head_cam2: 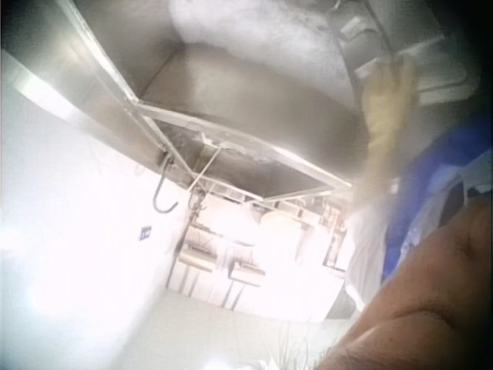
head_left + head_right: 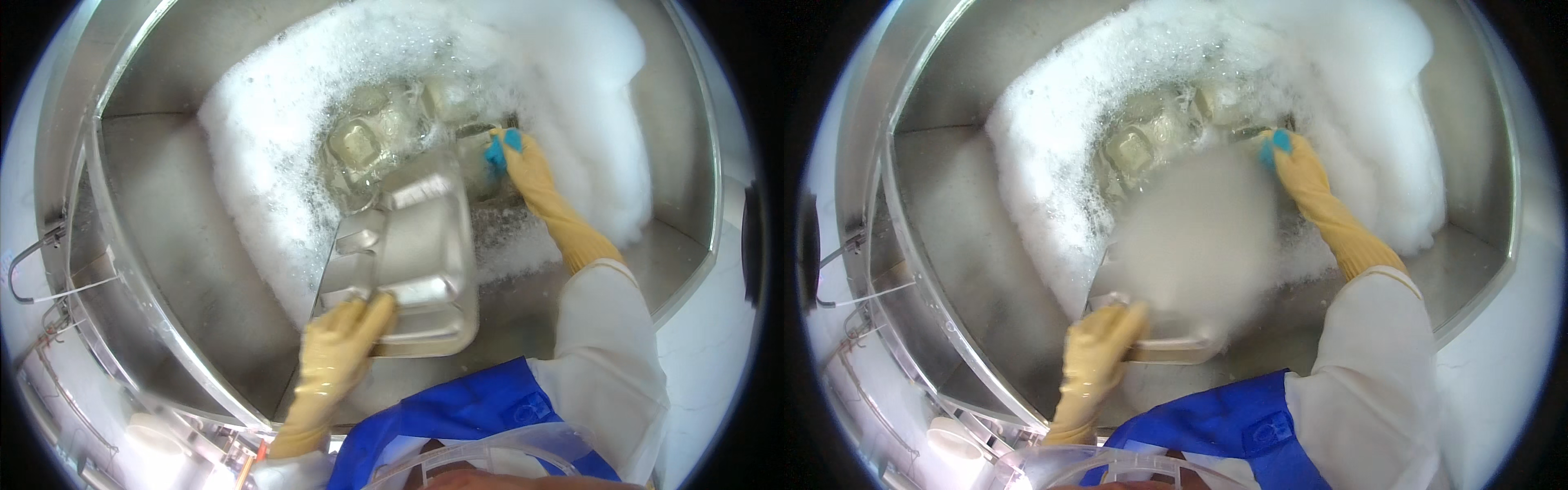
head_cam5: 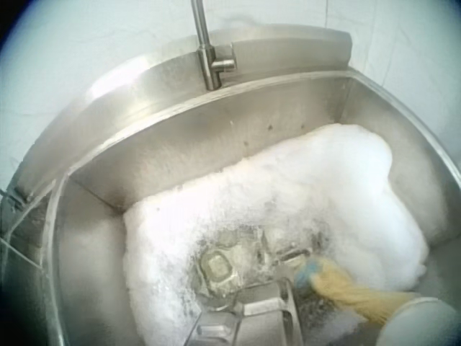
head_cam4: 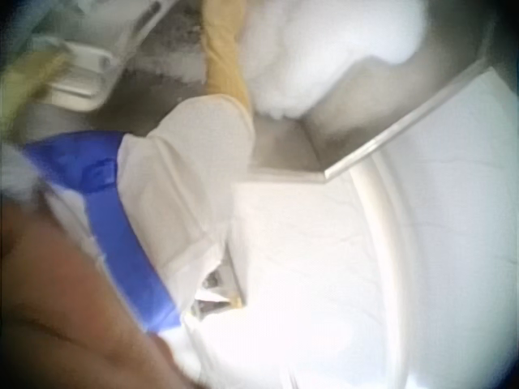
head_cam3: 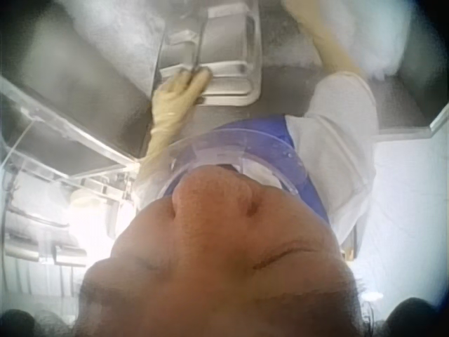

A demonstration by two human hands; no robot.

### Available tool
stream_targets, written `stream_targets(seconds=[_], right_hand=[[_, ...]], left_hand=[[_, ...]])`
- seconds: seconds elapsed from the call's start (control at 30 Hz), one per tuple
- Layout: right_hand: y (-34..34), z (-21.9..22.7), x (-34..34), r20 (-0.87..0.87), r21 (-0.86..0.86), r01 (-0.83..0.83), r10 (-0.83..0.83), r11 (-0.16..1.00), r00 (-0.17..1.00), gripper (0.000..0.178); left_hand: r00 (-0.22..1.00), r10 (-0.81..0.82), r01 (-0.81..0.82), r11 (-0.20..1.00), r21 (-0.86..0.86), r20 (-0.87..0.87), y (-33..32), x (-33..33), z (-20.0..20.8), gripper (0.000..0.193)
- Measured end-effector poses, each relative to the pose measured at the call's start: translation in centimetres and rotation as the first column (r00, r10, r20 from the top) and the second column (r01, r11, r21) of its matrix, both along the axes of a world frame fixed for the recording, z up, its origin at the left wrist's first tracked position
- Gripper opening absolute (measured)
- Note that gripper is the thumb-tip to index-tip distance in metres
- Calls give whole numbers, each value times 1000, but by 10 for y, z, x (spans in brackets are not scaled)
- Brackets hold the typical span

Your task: The person carries a metal food tray from a cafeteria area to a kitchen sink, scrapes leftover food into a waste bin, and scrubs the tray with a sponge in soapy water.

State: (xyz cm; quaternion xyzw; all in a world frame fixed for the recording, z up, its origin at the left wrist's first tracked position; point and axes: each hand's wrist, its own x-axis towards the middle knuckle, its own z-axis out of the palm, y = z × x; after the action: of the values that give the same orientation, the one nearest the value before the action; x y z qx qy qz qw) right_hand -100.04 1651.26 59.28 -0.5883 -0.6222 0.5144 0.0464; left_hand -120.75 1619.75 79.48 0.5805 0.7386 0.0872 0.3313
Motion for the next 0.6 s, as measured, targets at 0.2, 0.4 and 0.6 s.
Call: stream_targets(seconds=[0.2, 0.4, 0.6], right_hand=[[-109, 118, -59, -386, 169, -983, 923, 66, -4, 35], [-63, 16, -84, 31, -276, -828, 865, 489, 501, 44], [-141, -10, -120, -199, -238, -869, 853, 435, 482, 43]], left_hand=[[987, -138, 129, 987, 100, 87, -31, 37, -54, 56], [982, -179, 175, 983, 58, 68, -35, 46, -56, 61], [999, -41, 45, 983, 177, -27, -26, 54, -51, 66]])
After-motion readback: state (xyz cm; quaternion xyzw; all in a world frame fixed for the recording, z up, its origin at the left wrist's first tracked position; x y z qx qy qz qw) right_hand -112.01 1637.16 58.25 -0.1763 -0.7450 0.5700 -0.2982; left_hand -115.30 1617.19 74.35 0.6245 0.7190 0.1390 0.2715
